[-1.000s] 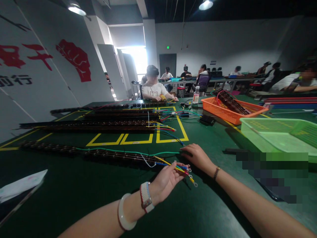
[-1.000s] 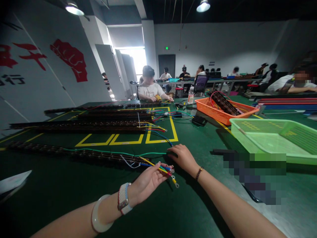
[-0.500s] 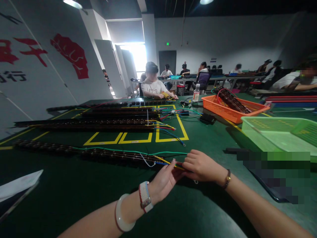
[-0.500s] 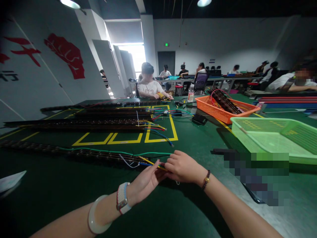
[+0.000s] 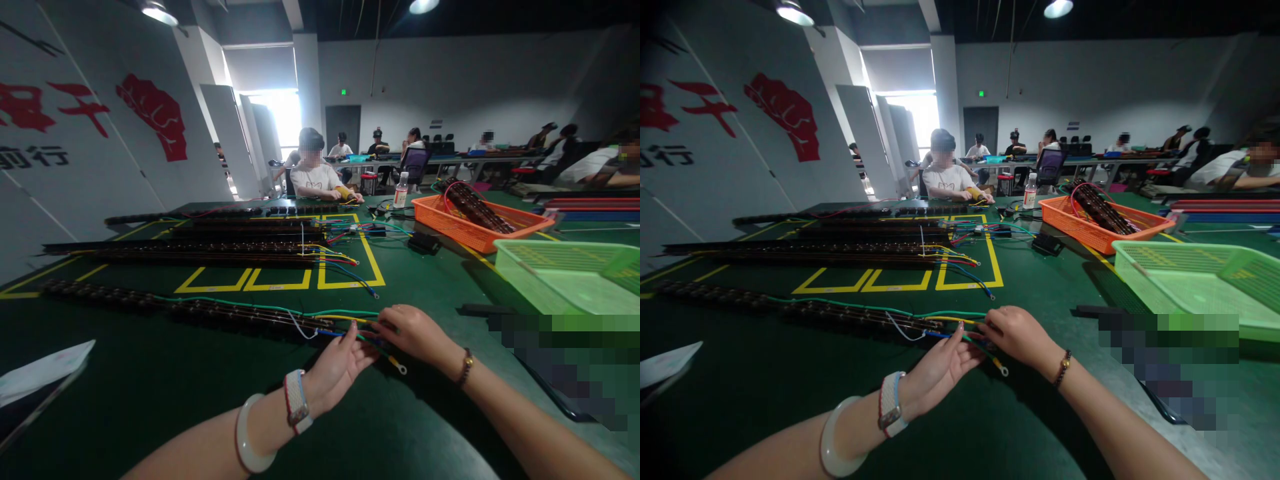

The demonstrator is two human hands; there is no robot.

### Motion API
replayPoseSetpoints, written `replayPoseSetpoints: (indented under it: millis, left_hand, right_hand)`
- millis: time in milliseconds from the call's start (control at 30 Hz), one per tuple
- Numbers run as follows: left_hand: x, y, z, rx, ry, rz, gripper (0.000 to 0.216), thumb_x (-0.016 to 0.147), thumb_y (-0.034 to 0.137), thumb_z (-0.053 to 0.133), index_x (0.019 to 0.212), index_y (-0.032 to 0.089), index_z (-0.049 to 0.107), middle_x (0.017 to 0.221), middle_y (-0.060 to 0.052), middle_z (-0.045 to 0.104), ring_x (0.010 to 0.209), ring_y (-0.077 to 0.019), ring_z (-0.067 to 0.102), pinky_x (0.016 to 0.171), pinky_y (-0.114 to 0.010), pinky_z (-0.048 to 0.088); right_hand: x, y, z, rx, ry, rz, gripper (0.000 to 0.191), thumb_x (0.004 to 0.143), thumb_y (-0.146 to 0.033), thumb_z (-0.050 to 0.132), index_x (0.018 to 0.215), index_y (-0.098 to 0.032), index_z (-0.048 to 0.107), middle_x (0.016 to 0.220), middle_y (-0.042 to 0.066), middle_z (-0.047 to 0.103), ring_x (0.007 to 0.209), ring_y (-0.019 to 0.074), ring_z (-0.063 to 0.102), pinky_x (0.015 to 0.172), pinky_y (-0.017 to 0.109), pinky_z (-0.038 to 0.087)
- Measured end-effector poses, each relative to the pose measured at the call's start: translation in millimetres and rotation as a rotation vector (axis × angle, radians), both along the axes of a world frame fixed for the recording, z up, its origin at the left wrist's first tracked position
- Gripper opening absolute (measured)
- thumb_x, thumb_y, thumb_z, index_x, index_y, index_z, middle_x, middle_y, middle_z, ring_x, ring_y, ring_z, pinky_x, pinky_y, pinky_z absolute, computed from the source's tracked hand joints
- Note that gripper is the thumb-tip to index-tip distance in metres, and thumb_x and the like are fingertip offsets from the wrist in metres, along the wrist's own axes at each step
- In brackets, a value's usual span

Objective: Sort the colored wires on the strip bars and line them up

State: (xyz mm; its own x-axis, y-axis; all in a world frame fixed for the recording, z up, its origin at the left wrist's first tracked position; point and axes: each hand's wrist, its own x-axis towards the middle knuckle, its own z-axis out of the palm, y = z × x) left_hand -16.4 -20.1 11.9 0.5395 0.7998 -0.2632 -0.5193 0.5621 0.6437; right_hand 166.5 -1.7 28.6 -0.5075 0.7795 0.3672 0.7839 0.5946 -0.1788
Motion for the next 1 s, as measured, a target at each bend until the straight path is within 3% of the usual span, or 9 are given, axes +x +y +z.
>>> replayPoseSetpoints:
  millis: [133, 400, 567, 700, 1000]
  left_hand:
    - [-0.7, 0.9, -5.0, -0.002, 0.022, 0.010, 0.028, 0.089, 0.034, 0.046, 0.086, 0.010, 0.059, 0.094, -0.014, 0.066, 0.094, -0.0206, 0.062, 0.098, -0.040, 0.039]
    - [-1.3, 0.9, -5.2, -0.029, 0.012, 0.007, 0.027, 0.090, 0.031, 0.045, 0.086, 0.009, 0.060, 0.097, -0.015, 0.065, 0.095, -0.0209, 0.061, 0.097, -0.040, 0.039]
    - [-1.6, 1.3, -6.8, -0.052, 0.005, 0.017, 0.027, 0.089, 0.032, 0.046, 0.083, 0.009, 0.060, 0.096, -0.014, 0.065, 0.095, -0.0205, 0.061, 0.097, -0.040, 0.039]
    - [-2.0, 2.9, -9.5, -0.041, -0.005, -0.001, 0.028, 0.089, 0.033, 0.047, 0.083, 0.010, 0.061, 0.096, -0.014, 0.064, 0.095, -0.0203, 0.061, 0.098, -0.040, 0.038]
    - [-2.9, 3.3, -4.3, -0.070, -0.017, -0.018, 0.025, 0.088, 0.033, 0.049, 0.086, 0.010, 0.058, 0.094, -0.014, 0.065, 0.092, -0.0192, 0.062, 0.099, -0.040, 0.037]
  right_hand:
    - [2.1, 6.7, -5.6, -0.154, 0.161, -0.138, 0.024, 0.089, -0.037, 0.048, 0.079, -0.019, 0.060, 0.071, 0.003, 0.063, 0.064, 0.0141, 0.057, 0.058, 0.023, 0.039]
    - [-2.3, 12.3, -17.9, -0.366, 0.184, -0.238, 0.021, 0.085, -0.034, 0.052, 0.074, -0.019, 0.061, 0.067, 0.002, 0.065, 0.059, 0.0145, 0.060, 0.052, 0.022, 0.036]
    - [-2.7, 11.0, -17.1, -0.313, 0.091, -0.260, 0.021, 0.086, -0.035, 0.051, 0.074, -0.020, 0.059, 0.068, 0.003, 0.065, 0.060, 0.0153, 0.060, 0.052, 0.023, 0.036]
    - [-0.6, 9.2, -13.8, -0.224, 0.015, -0.176, 0.017, 0.086, -0.031, 0.053, 0.076, -0.020, 0.061, 0.074, 0.004, 0.065, 0.069, 0.0167, 0.060, 0.059, 0.024, 0.039]
    - [6.9, 8.9, 6.7, -0.230, 0.145, -0.147, 0.031, 0.090, -0.044, 0.045, 0.078, -0.020, 0.062, 0.074, 0.004, 0.064, 0.067, 0.0154, 0.058, 0.059, 0.024, 0.041]
